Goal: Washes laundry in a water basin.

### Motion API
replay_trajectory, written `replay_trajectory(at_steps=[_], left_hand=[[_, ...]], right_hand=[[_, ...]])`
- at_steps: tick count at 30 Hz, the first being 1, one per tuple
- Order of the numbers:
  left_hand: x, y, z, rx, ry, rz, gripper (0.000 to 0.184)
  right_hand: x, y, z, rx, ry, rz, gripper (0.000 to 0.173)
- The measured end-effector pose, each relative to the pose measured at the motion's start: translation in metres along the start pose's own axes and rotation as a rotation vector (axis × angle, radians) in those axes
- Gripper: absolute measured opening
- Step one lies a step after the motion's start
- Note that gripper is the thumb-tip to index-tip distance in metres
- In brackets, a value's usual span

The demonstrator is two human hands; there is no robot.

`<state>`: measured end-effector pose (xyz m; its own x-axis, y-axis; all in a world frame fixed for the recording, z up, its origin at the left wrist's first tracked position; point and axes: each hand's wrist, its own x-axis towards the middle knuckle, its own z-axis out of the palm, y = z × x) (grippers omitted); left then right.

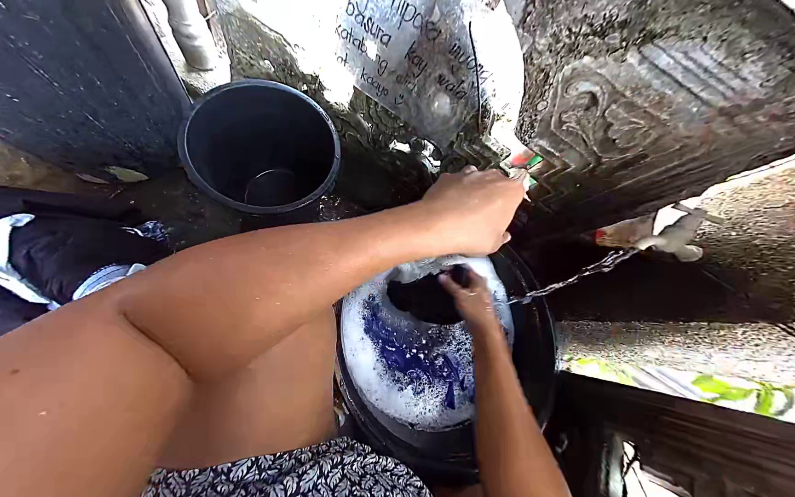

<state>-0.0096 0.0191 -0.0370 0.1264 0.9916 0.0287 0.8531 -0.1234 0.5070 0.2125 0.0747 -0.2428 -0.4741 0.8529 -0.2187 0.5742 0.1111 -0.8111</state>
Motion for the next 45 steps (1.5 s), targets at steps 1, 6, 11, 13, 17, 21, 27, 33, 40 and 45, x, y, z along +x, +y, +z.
replay_trajectory(at_steps=[1, 6, 11, 13, 17, 21, 27, 33, 40, 45], left_hand=[[0.001, -0.003, -0.005, 0.0, -0.01, -0.011, 0.033], [-0.003, -0.005, -0.025, 0.021, -0.028, -0.023, 0.037], [0.0, -0.006, -0.025, 0.053, -0.111, -0.03, 0.039], [0.002, -0.007, -0.023, 0.077, -0.153, -0.061, 0.04], [0.0, -0.006, -0.022, 0.096, -0.198, -0.073, 0.041], [-0.001, 0.0, -0.019, 0.077, -0.183, -0.022, 0.041], [-0.003, -0.006, -0.016, 0.129, -0.328, -0.042, 0.045], [0.002, -0.01, -0.009, 0.14, -0.469, -0.013, 0.052], [-0.002, 0.007, -0.022, -0.347, -0.38, 0.247, 0.033], [-0.009, 0.013, -0.031, -0.486, -0.033, 0.383, 0.035]], right_hand=[[0.006, 0.036, 0.028, -0.053, 0.016, 0.084, 0.034], [-0.014, 0.106, 0.138, -0.516, -0.024, 0.337, 0.063], [-0.044, 0.121, 0.134, -0.688, -0.628, 0.291, 0.05], [-0.034, 0.136, 0.12, -0.598, -0.676, 0.394, 0.053], [-0.035, 0.118, 0.139, -0.616, -0.306, 0.358, 0.058], [-0.051, 0.108, 0.137, -0.638, -0.436, 0.402, 0.053], [-0.004, 0.023, 0.052, -0.257, -0.388, 0.355, 0.04], [-0.032, -0.134, -0.065, -0.061, -0.235, -0.143, 0.013], [-0.069, -0.248, -0.141, -0.267, 0.203, -0.554, 0.023], [-0.064, -0.228, -0.132, -0.267, -0.006, -0.561, 0.099]])
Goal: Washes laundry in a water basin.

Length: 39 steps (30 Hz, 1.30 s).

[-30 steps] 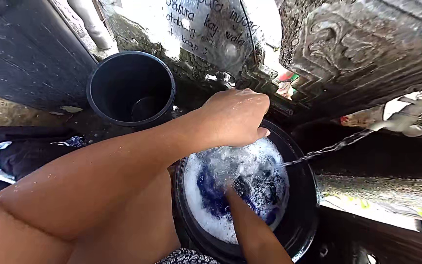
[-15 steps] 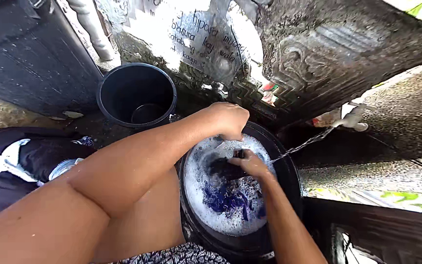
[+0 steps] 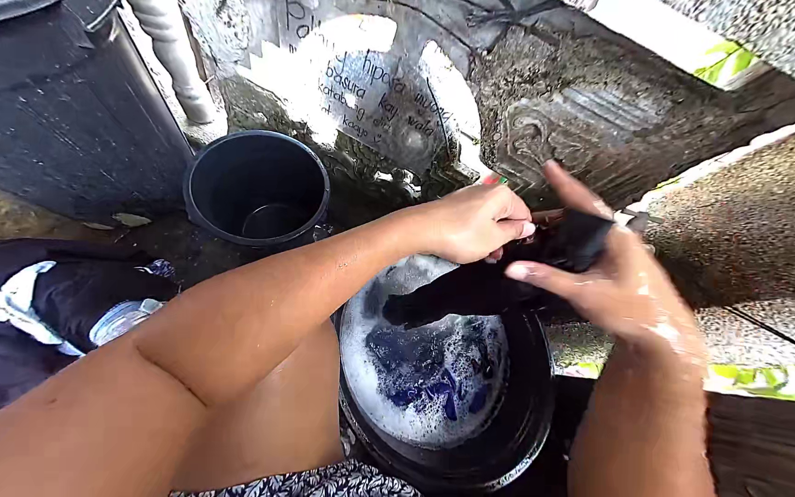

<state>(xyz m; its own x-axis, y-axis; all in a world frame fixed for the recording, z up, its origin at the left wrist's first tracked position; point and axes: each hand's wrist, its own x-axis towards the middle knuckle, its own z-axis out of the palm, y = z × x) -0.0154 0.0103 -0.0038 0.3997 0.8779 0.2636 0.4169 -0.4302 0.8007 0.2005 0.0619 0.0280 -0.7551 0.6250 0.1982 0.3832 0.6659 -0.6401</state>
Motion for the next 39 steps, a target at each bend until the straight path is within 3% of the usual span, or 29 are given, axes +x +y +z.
replay_trajectory(at_steps=[1, 2, 4, 5, 9, 13, 17, 21, 24, 27, 34, 39], left_hand=[[0.0, -0.003, 0.003, 0.06, 0.016, 0.008, 0.036], [0.0, -0.007, 0.006, 0.17, -0.018, -0.021, 0.034], [-0.003, -0.012, 0.011, 0.415, -0.212, -0.198, 0.023], [-0.004, -0.017, 0.012, 0.5, -0.293, -0.29, 0.02], [-0.006, -0.031, 0.0, 0.629, -0.306, -0.424, 0.04], [-0.009, -0.024, -0.009, 0.631, -0.353, -0.45, 0.047], [-0.014, -0.019, -0.007, 0.63, -0.452, -0.428, 0.045], [-0.012, -0.021, -0.004, 0.63, -0.49, -0.404, 0.047], [-0.011, -0.027, -0.005, 0.643, -0.524, -0.388, 0.047], [-0.014, -0.028, -0.004, 0.644, -0.547, -0.393, 0.05], [-0.025, -0.019, -0.005, 0.632, -0.556, -0.394, 0.049], [-0.025, -0.018, -0.006, 0.632, -0.568, -0.389, 0.048]], right_hand=[[-0.002, 0.013, 0.016, 0.016, -0.024, 0.056, 0.093], [-0.006, 0.029, 0.036, 0.035, -0.014, 0.124, 0.076], [-0.014, 0.072, 0.083, 0.078, -0.06, 0.281, 0.036], [-0.02, 0.098, 0.111, 0.071, -0.118, 0.376, 0.029], [-0.057, 0.2, 0.247, -0.044, -0.281, 0.744, 0.038], [-0.094, 0.236, 0.326, -0.171, -0.497, 0.882, 0.042], [-0.101, 0.233, 0.332, -0.156, -0.778, 0.901, 0.053], [-0.103, 0.219, 0.346, -0.129, -0.726, 1.007, 0.054], [-0.115, 0.215, 0.346, -0.311, -0.707, 0.793, 0.049], [-0.118, 0.215, 0.337, -0.316, -0.758, 0.838, 0.052], [-0.112, 0.213, 0.344, -0.417, -0.417, 0.794, 0.068], [-0.085, 0.221, 0.351, -0.471, -0.373, 0.799, 0.051]])
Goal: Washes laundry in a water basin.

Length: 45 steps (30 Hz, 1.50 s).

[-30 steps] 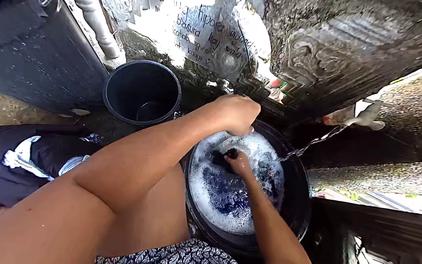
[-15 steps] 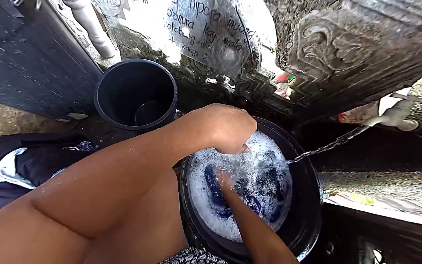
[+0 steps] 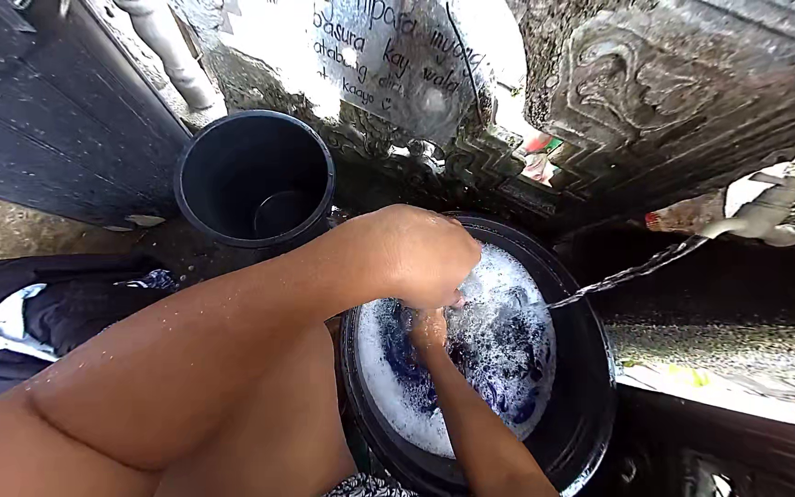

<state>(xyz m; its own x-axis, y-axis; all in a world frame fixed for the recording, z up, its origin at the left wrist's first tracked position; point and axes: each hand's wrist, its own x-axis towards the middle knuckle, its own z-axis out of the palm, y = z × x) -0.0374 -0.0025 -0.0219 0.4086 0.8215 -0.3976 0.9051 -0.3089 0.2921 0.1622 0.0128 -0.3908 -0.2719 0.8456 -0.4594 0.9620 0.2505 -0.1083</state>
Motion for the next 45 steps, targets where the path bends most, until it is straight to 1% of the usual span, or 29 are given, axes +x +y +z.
replay_trajectory(at_steps=[1, 3, 5, 6, 7, 9, 12, 13, 15, 17, 18, 19, 21, 22, 24, 27, 29, 30, 32, 35, 36, 38, 40, 42, 45], left_hand=[[-0.001, 0.0, -0.001, 0.005, -0.011, -0.003, 0.048], [-0.002, -0.001, -0.001, 0.019, -0.024, -0.007, 0.049], [-0.003, -0.002, 0.0, 0.025, -0.034, -0.016, 0.05], [-0.003, -0.002, 0.0, 0.024, -0.046, -0.022, 0.05], [-0.003, -0.001, 0.001, 0.024, -0.061, -0.03, 0.052], [-0.001, 0.001, 0.001, 0.023, -0.087, -0.026, 0.055], [0.005, 0.002, 0.003, 0.011, -0.128, -0.017, 0.057], [0.009, 0.002, 0.004, 0.005, -0.137, -0.012, 0.056], [0.015, 0.002, 0.005, 0.011, -0.157, -0.023, 0.056], [0.019, 0.003, 0.004, 0.026, -0.169, -0.043, 0.054], [0.021, 0.004, 0.004, 0.038, -0.168, -0.044, 0.053], [0.021, 0.005, 0.003, 0.044, -0.162, -0.044, 0.054], [0.02, 0.006, 0.002, 0.036, -0.129, -0.051, 0.054], [0.019, 0.007, 0.002, 0.028, -0.12, -0.054, 0.054], [0.016, 0.009, 0.001, 0.005, -0.116, -0.066, 0.055], [0.012, 0.009, -0.001, 0.003, -0.089, -0.082, 0.057], [0.011, 0.009, -0.003, 0.016, -0.063, -0.091, 0.056], [0.011, 0.008, -0.003, 0.019, -0.057, -0.092, 0.055], [0.01, 0.007, -0.004, 0.026, -0.054, -0.102, 0.054], [0.009, 0.003, -0.006, 0.032, -0.046, -0.139, 0.053], [0.009, 0.001, -0.006, 0.035, -0.042, -0.151, 0.055], [0.008, -0.003, -0.006, 0.032, -0.031, -0.169, 0.058], [0.007, -0.006, -0.006, 0.03, -0.021, -0.182, 0.058], [0.005, -0.006, -0.007, 0.035, -0.034, -0.195, 0.057], [0.0, -0.005, -0.008, 0.037, -0.043, -0.197, 0.053]], right_hand=[[0.0, 0.0, -0.002, 0.001, 0.021, -0.024, 0.047], [-0.002, 0.004, -0.004, 0.01, 0.067, -0.071, 0.044], [-0.005, 0.013, -0.001, 0.027, 0.03, -0.108, 0.045], [-0.008, 0.02, 0.004, 0.043, -0.017, -0.12, 0.049], [-0.012, 0.026, 0.01, 0.053, -0.054, -0.116, 0.051], [-0.023, 0.034, 0.021, 0.11, -0.125, -0.047, 0.05], [-0.041, 0.036, 0.034, 0.195, -0.163, 0.015, 0.052], [-0.045, 0.038, 0.035, 0.209, -0.217, 0.033, 0.052], [-0.053, 0.039, 0.019, 0.191, -0.345, 0.021, 0.051], [-0.046, 0.046, -0.004, 0.042, -0.514, -0.075, 0.049], [-0.039, 0.051, -0.016, 0.009, -0.545, -0.113, 0.047], [-0.034, 0.055, -0.031, 0.043, -0.519, -0.113, 0.045], [-0.03, 0.06, -0.073, 0.241, -0.471, -0.069, 0.052], [-0.039, 0.055, -0.105, 0.29, -0.437, -0.043, 0.054], [-0.06, 0.044, -0.168, 0.276, -0.293, -0.046, 0.052], [-0.098, 0.028, -0.249, 0.218, -0.035, -0.192, 0.037], [-0.128, 0.019, -0.291, 0.219, 0.138, -0.28, 0.028], [-0.143, 0.017, -0.31, 0.216, 0.213, -0.315, 0.026], [-0.166, 0.018, -0.342, 0.183, 0.372, -0.426, 0.027], [-0.182, 0.022, -0.371, 0.144, 0.578, -0.536, 0.037], [-0.179, 0.023, -0.373, 0.164, 0.608, -0.55, 0.038], [-0.162, 0.024, -0.359, 0.225, 0.582, -0.547, 0.032], [-0.13, 0.025, -0.323, 0.289, 0.445, -0.479, 0.026], [-0.082, 0.028, -0.263, 0.297, 0.276, -0.378, 0.026], [-0.016, 0.032, -0.152, 0.236, 0.014, -0.232, 0.035]])
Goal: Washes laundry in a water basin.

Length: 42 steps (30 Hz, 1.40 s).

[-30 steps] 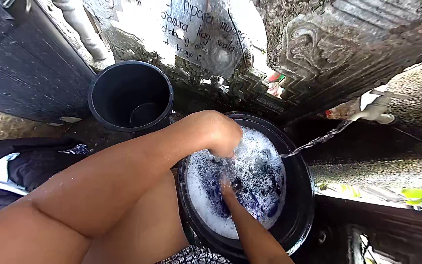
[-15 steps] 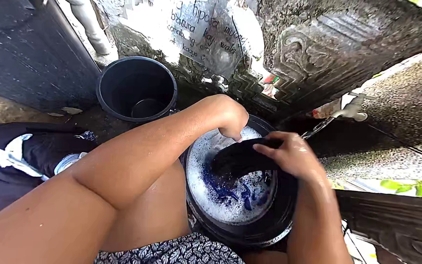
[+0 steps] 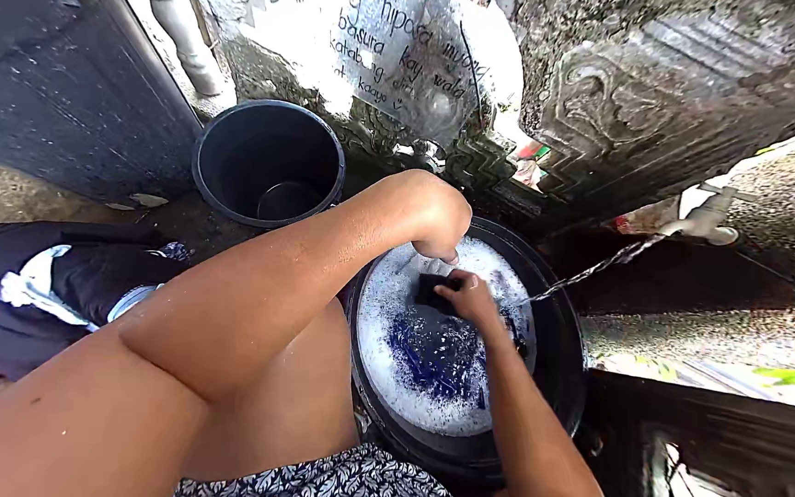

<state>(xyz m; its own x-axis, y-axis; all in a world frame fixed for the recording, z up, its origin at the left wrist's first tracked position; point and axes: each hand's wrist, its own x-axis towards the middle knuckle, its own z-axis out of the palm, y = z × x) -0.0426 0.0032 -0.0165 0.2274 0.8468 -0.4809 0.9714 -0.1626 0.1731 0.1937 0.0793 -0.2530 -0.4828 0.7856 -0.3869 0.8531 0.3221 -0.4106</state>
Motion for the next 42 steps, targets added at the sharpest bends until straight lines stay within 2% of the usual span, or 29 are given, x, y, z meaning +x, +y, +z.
replay_trajectory(at_steps=[3, 7, 9, 10, 12, 14, 16, 18, 19, 23, 25, 28, 30, 32, 34, 36, 38, 40, 42], left_hand=[[-0.006, 0.002, -0.001, -0.01, -0.019, 0.033, 0.056], [-0.008, -0.001, -0.002, -0.022, -0.017, 0.053, 0.056], [-0.006, -0.003, 0.0, -0.015, -0.037, 0.05, 0.056], [-0.004, -0.003, 0.0, -0.01, -0.045, 0.046, 0.056], [0.0, -0.004, -0.001, -0.003, -0.058, 0.041, 0.058], [0.002, -0.001, -0.002, 0.001, -0.056, 0.043, 0.058], [0.001, 0.004, -0.002, 0.003, -0.044, 0.072, 0.054], [-0.001, 0.008, -0.001, -0.008, -0.042, 0.107, 0.053], [-0.003, 0.01, 0.001, -0.01, -0.038, 0.123, 0.053], [-0.009, 0.013, 0.0, 0.01, -0.03, 0.116, 0.055], [-0.008, 0.013, -0.001, 0.015, -0.028, 0.097, 0.055], [-0.005, 0.012, 0.0, 0.015, -0.006, 0.065, 0.054], [-0.004, 0.01, 0.0, 0.004, 0.002, 0.047, 0.055], [-0.004, 0.008, 0.0, 0.008, 0.011, 0.037, 0.055], [-0.002, 0.004, 0.001, 0.026, 0.02, 0.028, 0.057], [-0.001, 0.0, 0.002, 0.031, 0.029, 0.022, 0.059], [-0.002, -0.003, 0.002, 0.011, 0.044, 0.0, 0.058], [-0.005, -0.006, 0.0, -0.018, 0.058, -0.02, 0.056], [-0.006, -0.008, 0.0, -0.017, 0.059, -0.026, 0.056]], right_hand=[[0.023, 0.031, 0.09, -0.164, -0.201, 0.148, 0.04], [0.018, 0.05, 0.141, -0.242, -0.47, 0.27, 0.047], [0.003, 0.041, 0.162, -0.222, -0.452, 0.341, 0.048], [-0.01, 0.037, 0.173, -0.201, -0.364, 0.342, 0.049], [-0.035, 0.037, 0.19, -0.134, -0.246, 0.277, 0.052], [-0.056, 0.056, 0.201, -0.121, -0.258, 0.199, 0.053], [-0.069, 0.055, 0.178, -0.116, -0.393, 0.246, 0.052], [-0.057, 0.044, 0.144, -0.18, -0.559, 0.292, 0.052], [-0.047, 0.039, 0.126, -0.214, -0.572, 0.279, 0.051], [-0.031, 0.012, 0.021, 0.001, -0.322, 0.189, 0.052], [-0.051, -0.017, -0.045, 0.004, -0.19, 0.145, 0.048], [-0.096, -0.057, -0.126, -0.008, 0.081, -0.045, 0.032], [-0.127, -0.083, -0.174, -0.055, 0.246, -0.178, 0.028], [-0.151, -0.095, -0.218, -0.143, 0.38, -0.312, 0.035], [-0.156, -0.088, -0.252, -0.179, 0.45, -0.426, 0.042], [-0.154, -0.08, -0.267, -0.156, 0.495, -0.474, 0.042], [-0.153, -0.088, -0.256, -0.136, 0.507, -0.443, 0.037], [-0.141, -0.094, -0.225, -0.071, 0.41, -0.347, 0.028], [-0.103, -0.077, -0.177, 0.007, 0.267, -0.226, 0.026]])
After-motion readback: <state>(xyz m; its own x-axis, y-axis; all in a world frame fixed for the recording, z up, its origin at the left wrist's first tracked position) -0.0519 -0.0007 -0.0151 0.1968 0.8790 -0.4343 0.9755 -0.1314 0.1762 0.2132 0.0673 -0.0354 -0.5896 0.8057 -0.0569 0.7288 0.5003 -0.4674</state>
